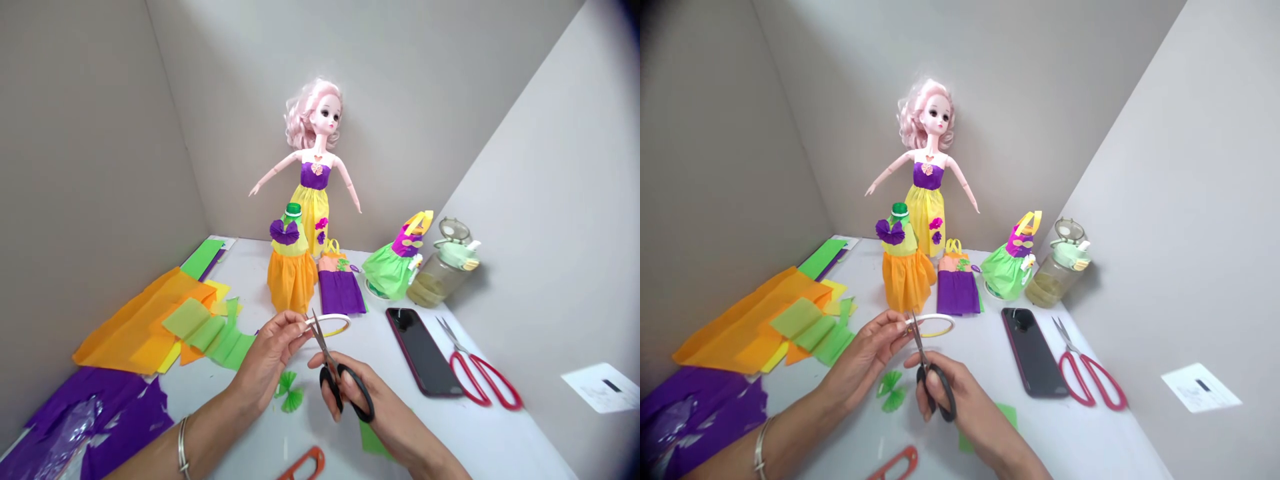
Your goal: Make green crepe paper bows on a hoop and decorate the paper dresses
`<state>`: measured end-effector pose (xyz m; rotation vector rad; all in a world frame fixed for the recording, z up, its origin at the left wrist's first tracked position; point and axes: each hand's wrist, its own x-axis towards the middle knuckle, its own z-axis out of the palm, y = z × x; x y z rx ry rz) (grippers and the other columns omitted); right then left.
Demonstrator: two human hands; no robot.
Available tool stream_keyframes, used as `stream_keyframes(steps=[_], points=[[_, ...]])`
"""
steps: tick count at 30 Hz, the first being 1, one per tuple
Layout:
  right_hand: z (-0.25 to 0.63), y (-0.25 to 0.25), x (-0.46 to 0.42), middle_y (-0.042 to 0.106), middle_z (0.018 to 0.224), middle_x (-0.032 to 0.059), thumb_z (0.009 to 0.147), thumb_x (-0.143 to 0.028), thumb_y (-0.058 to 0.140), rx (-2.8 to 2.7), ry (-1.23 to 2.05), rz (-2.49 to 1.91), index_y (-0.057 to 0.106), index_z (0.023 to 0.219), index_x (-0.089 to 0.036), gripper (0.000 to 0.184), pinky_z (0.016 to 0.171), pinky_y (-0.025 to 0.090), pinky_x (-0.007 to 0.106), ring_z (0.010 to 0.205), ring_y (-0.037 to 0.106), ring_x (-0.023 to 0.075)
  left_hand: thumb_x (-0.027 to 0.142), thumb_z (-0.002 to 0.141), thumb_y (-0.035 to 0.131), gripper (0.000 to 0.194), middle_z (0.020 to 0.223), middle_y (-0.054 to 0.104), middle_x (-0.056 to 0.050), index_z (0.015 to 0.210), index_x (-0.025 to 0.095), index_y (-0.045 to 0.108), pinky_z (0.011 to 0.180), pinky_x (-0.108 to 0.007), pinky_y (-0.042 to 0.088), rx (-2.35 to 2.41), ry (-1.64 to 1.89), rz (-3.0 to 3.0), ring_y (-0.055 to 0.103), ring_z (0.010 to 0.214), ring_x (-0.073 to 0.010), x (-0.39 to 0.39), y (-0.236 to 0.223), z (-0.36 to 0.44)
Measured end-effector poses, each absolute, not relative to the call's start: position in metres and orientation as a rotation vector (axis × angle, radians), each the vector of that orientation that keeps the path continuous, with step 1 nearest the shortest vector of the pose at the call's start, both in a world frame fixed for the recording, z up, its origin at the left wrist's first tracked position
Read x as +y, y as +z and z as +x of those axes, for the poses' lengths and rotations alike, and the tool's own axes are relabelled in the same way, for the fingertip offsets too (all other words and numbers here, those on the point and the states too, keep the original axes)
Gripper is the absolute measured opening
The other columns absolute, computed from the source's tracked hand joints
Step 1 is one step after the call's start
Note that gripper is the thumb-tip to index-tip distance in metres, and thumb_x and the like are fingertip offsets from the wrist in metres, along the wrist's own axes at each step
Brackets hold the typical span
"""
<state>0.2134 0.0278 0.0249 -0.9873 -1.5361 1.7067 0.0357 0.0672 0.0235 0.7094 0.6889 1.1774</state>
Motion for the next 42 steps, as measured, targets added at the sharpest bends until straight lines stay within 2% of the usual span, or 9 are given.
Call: stream_keyframes(steps=[9, 16, 19, 22, 26, 30, 34, 38, 42], points=[[0.208, 0.029, 0.025, 0.034, 0.059, -0.0053, 0.092, -0.061, 0.041, -1.480, 1.608, -1.079, 0.056, 0.114, -0.013, 0.055, 0.058, 0.025, 0.026, 0.057, 0.029, 0.0120, 0.022, 0.076, 0.069, 0.008, 0.081, 0.060, 0.002, 0.075, 0.019, 0.061, 0.090, -0.025, 0.047, 0.725, 1.153, 0.729, 0.058, 0.085, -0.0126, 0.067, 0.022, 0.037], [0.217, 0.028, 0.023, 0.051, 0.083, 0.0043, 0.089, -0.065, 0.041, -1.565, 1.785, -0.851, 0.050, 0.124, -0.016, 0.060, 0.077, 0.035, 0.032, 0.079, 0.046, 0.0177, 0.024, 0.073, 0.069, 0.011, 0.083, 0.061, -0.001, 0.073, 0.019, 0.059, 0.089, -0.027, 0.045, 0.759, 1.120, 0.800, 0.059, 0.088, -0.0162, 0.068, 0.023, 0.036], [0.228, 0.037, 0.025, 0.052, 0.074, 0.0019, 0.088, -0.065, 0.044, -1.608, 1.803, -0.787, 0.048, 0.123, -0.015, 0.061, 0.071, 0.036, 0.030, 0.070, 0.046, 0.0160, 0.028, 0.074, 0.068, 0.013, 0.086, 0.063, -0.002, 0.073, 0.019, 0.060, 0.093, -0.029, 0.043, 0.816, 1.129, 0.939, 0.059, 0.097, -0.0201, 0.073, 0.021, 0.030], [0.247, 0.047, 0.031, 0.052, 0.074, 0.0001, 0.087, -0.057, 0.054, -1.737, 1.581, -1.081, 0.051, 0.114, -0.019, 0.047, 0.065, 0.036, 0.027, 0.068, 0.045, 0.0147, 0.028, 0.076, 0.067, 0.010, 0.092, 0.064, -0.005, 0.076, 0.020, 0.062, 0.099, -0.032, 0.038, 0.848, 1.104, 1.232, 0.054, 0.114, -0.0247, 0.081, 0.016, 0.021], [0.276, 0.042, 0.041, 0.057, 0.085, 0.0007, 0.083, -0.031, 0.061, -2.015, 1.004, -1.609, 0.056, 0.106, -0.025, 0.024, 0.069, 0.039, 0.027, 0.077, 0.052, 0.0178, 0.020, 0.076, 0.063, 0.002, 0.098, 0.059, -0.006, 0.074, 0.020, 0.062, 0.101, -0.033, 0.037, 0.867, 0.876, 1.581, 0.052, 0.115, -0.0251, 0.091, 0.007, 0.006], [0.289, 0.020, 0.047, 0.058, 0.104, 0.0060, 0.083, -0.015, 0.051, -2.281, 0.593, -1.701, 0.053, 0.117, -0.025, 0.035, 0.080, 0.042, 0.032, 0.092, 0.057, 0.0215, 0.014, 0.074, 0.056, 0.008, 0.096, 0.060, -0.005, 0.074, 0.020, 0.061, 0.095, -0.032, 0.039, 0.968, 0.684, 1.773, 0.056, 0.102, -0.0225, 0.093, 0.008, -0.007], [0.289, 0.008, 0.053, 0.055, 0.096, 0.0077, 0.079, -0.009, 0.056, -2.408, 0.263, -1.807, 0.055, 0.111, -0.020, 0.034, 0.075, 0.044, 0.032, 0.090, 0.057, 0.0234, 0.014, 0.074, 0.055, 0.011, 0.099, 0.061, -0.003, 0.073, 0.021, 0.063, 0.089, -0.029, 0.040, 1.037, 0.640, 1.814, 0.056, 0.096, -0.0206, 0.088, 0.015, -0.017], [0.286, 0.010, 0.056, 0.053, 0.098, 0.0068, 0.079, -0.008, 0.057, -2.410, 0.231, -1.826, 0.055, 0.110, -0.020, 0.034, 0.071, 0.044, 0.029, 0.085, 0.058, 0.0211, 0.023, 0.078, 0.060, 0.005, 0.097, 0.062, -0.004, 0.076, 0.022, 0.065, 0.090, -0.030, 0.040, 1.060, 0.732, 1.692, 0.055, 0.098, -0.0215, 0.077, 0.017, -0.022], [0.281, 0.019, 0.057, 0.055, 0.096, 0.0068, 0.080, -0.008, 0.056, -2.464, 0.145, -1.865, 0.059, 0.105, -0.021, 0.029, 0.063, 0.041, 0.027, 0.089, 0.058, 0.0229, 0.032, 0.081, 0.063, 0.011, 0.097, 0.061, -0.005, 0.079, 0.021, 0.064, 0.094, -0.031, 0.037, 1.002, 0.771, 1.562, 0.055, 0.102, -0.0222, 0.066, 0.013, -0.019]])
